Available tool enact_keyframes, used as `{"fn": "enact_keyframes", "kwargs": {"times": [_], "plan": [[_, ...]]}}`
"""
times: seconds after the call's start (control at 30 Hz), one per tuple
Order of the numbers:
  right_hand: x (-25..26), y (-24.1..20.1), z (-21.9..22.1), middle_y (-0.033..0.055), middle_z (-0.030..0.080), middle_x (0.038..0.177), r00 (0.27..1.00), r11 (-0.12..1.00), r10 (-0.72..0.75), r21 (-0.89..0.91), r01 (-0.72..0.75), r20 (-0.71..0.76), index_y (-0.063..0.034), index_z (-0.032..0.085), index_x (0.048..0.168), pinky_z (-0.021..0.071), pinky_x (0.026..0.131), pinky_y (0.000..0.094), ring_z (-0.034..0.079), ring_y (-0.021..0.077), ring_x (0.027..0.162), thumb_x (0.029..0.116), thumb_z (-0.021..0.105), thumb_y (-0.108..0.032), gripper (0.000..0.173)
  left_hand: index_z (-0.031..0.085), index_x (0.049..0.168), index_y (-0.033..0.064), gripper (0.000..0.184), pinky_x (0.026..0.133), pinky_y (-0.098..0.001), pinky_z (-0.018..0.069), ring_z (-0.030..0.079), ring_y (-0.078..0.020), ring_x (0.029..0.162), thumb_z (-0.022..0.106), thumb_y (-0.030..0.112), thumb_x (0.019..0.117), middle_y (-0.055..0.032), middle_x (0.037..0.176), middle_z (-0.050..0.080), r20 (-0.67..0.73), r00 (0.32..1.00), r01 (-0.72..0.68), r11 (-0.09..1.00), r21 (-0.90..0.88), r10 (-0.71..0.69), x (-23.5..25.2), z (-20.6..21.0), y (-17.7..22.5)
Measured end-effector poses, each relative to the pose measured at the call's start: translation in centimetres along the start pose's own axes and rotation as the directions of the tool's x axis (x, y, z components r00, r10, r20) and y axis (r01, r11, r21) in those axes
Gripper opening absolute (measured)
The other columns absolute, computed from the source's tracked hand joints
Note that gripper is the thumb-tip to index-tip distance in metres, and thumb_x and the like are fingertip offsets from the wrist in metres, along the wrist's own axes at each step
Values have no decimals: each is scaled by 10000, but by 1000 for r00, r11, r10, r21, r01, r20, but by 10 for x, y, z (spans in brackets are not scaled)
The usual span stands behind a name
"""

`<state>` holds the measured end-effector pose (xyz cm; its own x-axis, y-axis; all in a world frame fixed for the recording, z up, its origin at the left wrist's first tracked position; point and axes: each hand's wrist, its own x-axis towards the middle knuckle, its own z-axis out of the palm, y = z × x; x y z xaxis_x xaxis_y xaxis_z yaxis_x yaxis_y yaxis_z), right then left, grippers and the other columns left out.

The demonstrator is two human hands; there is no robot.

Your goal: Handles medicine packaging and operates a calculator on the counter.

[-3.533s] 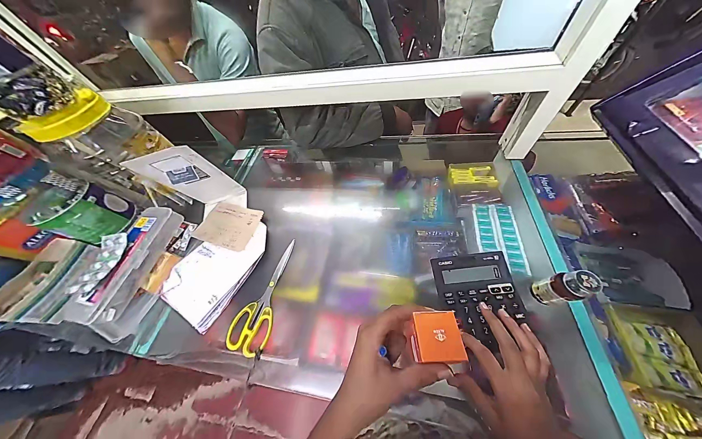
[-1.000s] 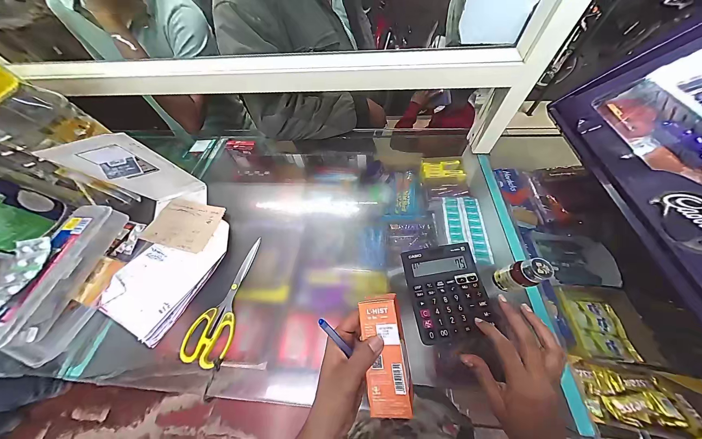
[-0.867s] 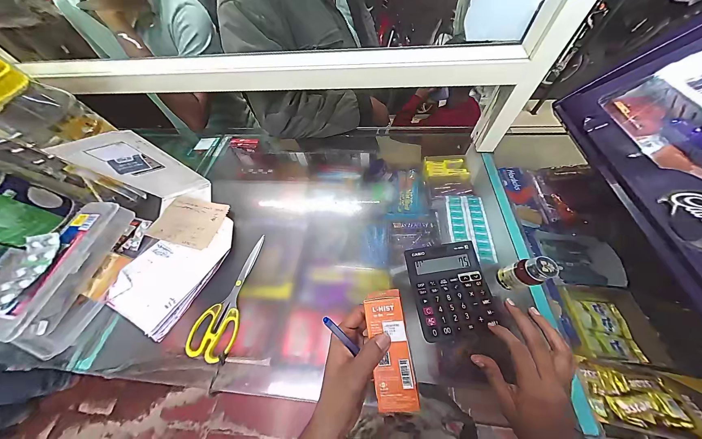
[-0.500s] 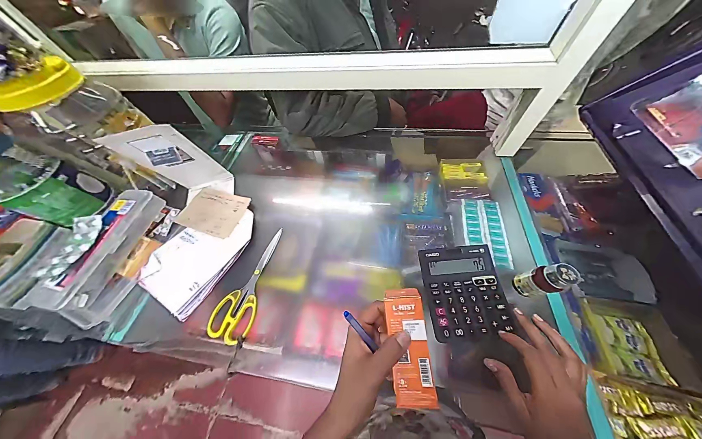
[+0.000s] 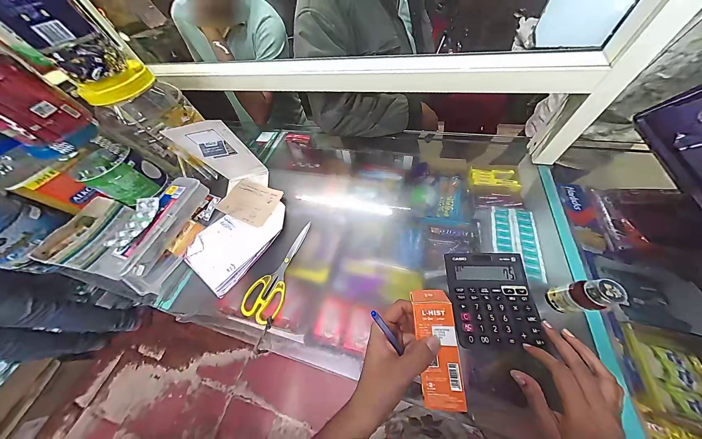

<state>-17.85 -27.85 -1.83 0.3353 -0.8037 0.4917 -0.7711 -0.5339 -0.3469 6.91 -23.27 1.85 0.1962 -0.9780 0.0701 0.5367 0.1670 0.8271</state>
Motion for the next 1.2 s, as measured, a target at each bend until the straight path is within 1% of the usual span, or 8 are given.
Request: {"fn": "enact_keyframes", "kwargs": {"times": [0.23,0.67,0.77,0.83,0.9,1.0,1.1,1.2], "plan": [[-1,2,2,267,630,1327,999,999,-32,1,32,-26,-53,671,1071,292,1141,479,467,419,1367,1049,465,-521,512,639,1162,99,252,801,-247,613,735,-38,869,661,37,919,59,1012,767,34,999,16,1000,26,-17,-2,3,7],[1,3,1,274,627,1329,999,999,-35,16,35,8,-51,685,1059,302,1137,531,480,448,1354,1043,490,-507,496,631,1176,101,287,804,-241,606,726,-28,877,674,63,894,71,1023,756,66,998,1,998,56,-5,-2,1,4],[0,4,4,230,642,1331,998,998,-54,15,54,-21,-79,685,1063,306,1151,489,484,393,1370,1041,490,-522,484,602,1157,89,319,714,-206,598,703,0,766,677,24,854,82,956,746,5,999,-32,982,189,32,-3,3,8],[0,9,2,148,653,1333,993,996,-76,35,79,-95,-110,677,1041,278,1189,422,469,289,1401,1045,500,-512,439,631,1125,18,388,614,-158,568,653,44,674,762,87,766,69,880,722,-101,972,-132,851,509,211,-2,0,13],[7,20,-13,54,658,1312,969,996,-87,1,90,-230,-138,656,1009,254,1207,365,463,188,1399,1068,488,-439,350,654,1124,-65,548,649,-198,585,675,-11,747,824,272,727,-63,963,721,-98,901,-156,527,836,422,6,-12,21],[26,41,-41,116,682,1254,913,1000,-3,-23,-7,-409,-70,659,1051,365,1124,359,545,220,1306,1069,510,-338,308,649,1148,-106,616,678,-471,576,717,-320,841,780,348,752,-254,1005,715,-31,857,-42,129,991,515,20,-32,33],[48,55,-49,267,649,1298,924,979,204,95,-183,-324,62,605,1303,489,1023,460,623,353,1211,977,600,-385,554,611,1229,-105,623,706,-632,558,721,-450,866,799,262,762,-277,1012,716,-44,881,38,21,999,472,27,-47,28],[67,64,-43,211,611,1401,966,952,255,184,-243,-48,24,423,1517,523,1003,491,628,327,1239,933,626,-445,776,586,1272,-87,647,684,-634,552,719,-459,875,779,268,767,-280,1044,712,-68,871,67,19,998,486,24,-53,24]]}}
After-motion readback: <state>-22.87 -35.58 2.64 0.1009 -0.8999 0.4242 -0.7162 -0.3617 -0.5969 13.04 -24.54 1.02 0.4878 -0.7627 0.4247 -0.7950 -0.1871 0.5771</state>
